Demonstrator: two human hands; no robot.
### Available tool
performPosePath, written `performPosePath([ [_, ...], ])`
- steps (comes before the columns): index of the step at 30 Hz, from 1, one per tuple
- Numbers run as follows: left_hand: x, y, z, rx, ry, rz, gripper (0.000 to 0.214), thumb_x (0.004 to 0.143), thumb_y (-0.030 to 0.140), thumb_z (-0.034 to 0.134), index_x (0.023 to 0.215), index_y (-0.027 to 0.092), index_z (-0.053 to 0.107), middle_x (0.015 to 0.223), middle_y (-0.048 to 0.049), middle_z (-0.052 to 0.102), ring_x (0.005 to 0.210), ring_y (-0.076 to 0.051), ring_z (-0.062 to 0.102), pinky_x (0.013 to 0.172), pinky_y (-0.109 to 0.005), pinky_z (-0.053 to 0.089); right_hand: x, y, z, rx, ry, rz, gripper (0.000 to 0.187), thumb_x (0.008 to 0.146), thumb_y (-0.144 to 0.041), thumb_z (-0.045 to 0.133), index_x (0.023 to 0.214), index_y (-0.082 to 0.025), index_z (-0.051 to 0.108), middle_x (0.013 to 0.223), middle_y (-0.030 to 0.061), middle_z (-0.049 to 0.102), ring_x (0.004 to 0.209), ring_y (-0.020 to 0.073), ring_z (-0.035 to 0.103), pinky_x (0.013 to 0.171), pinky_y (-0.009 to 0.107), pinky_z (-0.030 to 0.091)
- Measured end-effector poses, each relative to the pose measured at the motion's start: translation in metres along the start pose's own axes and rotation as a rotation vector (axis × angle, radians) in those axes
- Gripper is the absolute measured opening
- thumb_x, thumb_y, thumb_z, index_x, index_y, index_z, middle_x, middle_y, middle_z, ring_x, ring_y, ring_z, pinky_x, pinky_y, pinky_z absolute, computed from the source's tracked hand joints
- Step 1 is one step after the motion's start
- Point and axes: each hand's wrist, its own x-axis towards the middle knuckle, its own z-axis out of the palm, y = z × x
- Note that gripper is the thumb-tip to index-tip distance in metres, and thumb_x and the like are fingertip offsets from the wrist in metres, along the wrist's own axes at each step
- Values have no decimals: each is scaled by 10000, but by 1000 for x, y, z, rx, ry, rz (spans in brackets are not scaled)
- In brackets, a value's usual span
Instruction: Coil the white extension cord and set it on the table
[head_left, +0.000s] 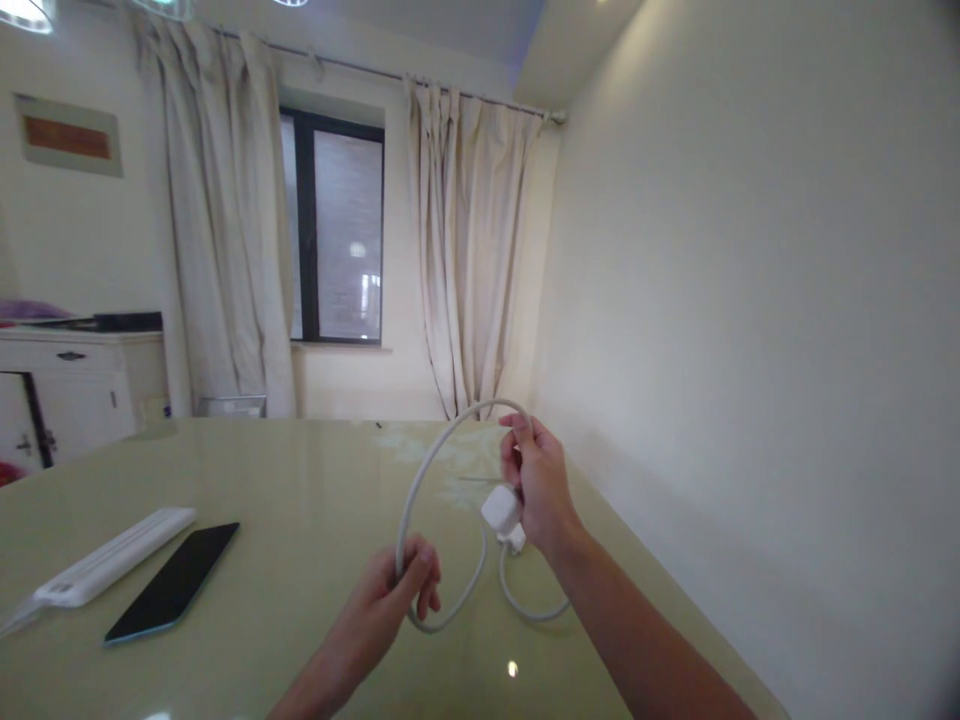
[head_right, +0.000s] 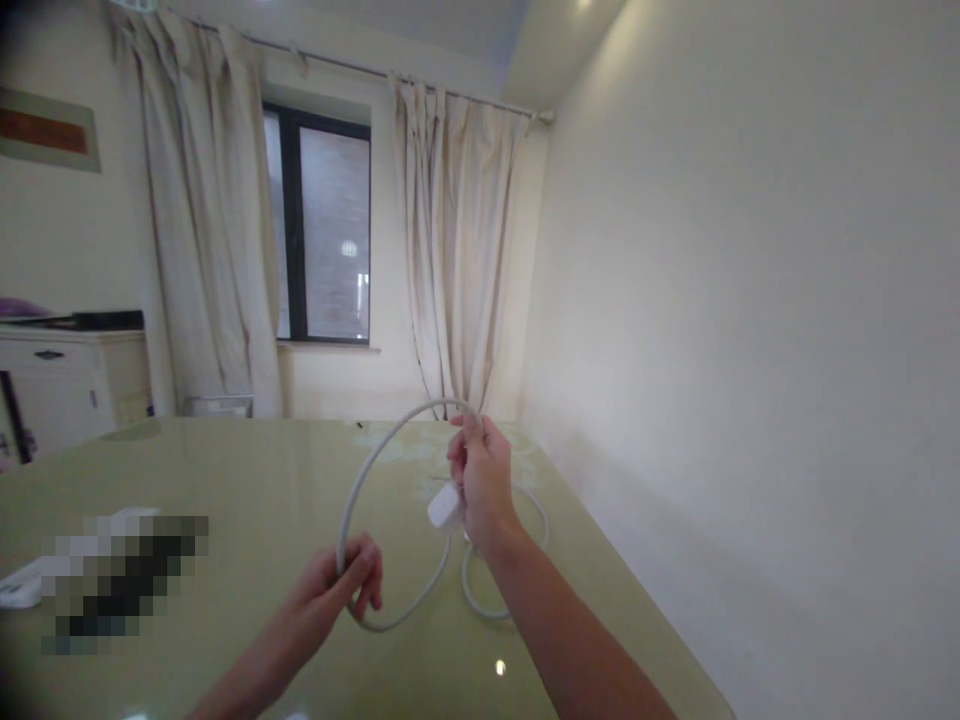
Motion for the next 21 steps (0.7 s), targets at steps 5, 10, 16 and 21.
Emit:
performPosePath([
  [5, 7, -19, 16, -451, 162, -161, 617, 775, 756, 687, 664, 215, 412, 560, 105, 264, 455, -60, 242, 459, -210, 309, 8, 13, -19, 193, 104, 203, 430, 709, -500, 833, 914, -183, 627, 544, -99, 509, 387, 40, 361, 387, 171, 247],
  [10, 17, 24, 1, -552, 194, 65, 416, 823, 546, 775, 960, 212, 569, 654, 99, 277, 506, -59, 206, 466, -195, 212, -38, 53, -31, -119, -147, 543, 428, 774, -566, 718, 817, -141, 689, 748, 62, 685, 666, 158, 639, 547, 260, 536],
  [16, 24, 38, -9, -181, 130, 184, 413, 917, 504, 681, 1239, 249, 638, 905, 10, 526, 616, -84, 407, 558, -228, 374, -77, 74, -24, -101, -427, 650, 449, 828, -558, 711, 754, -116, 690, 727, 35, 637, 500, 96, 527, 427, 249, 513],
  [21, 20, 31, -5, -11, 1, 197, 443, 958, 522, 602, 1313, 268, 673, 1073, -67, 657, 803, -164, 594, 713, -284, 511, -101, 85, -4, 475, -502, 738, 426, 836, -517, 784, 766, -109, 686, 633, -4, 625, 453, 89, 583, 437, 198, 492],
])
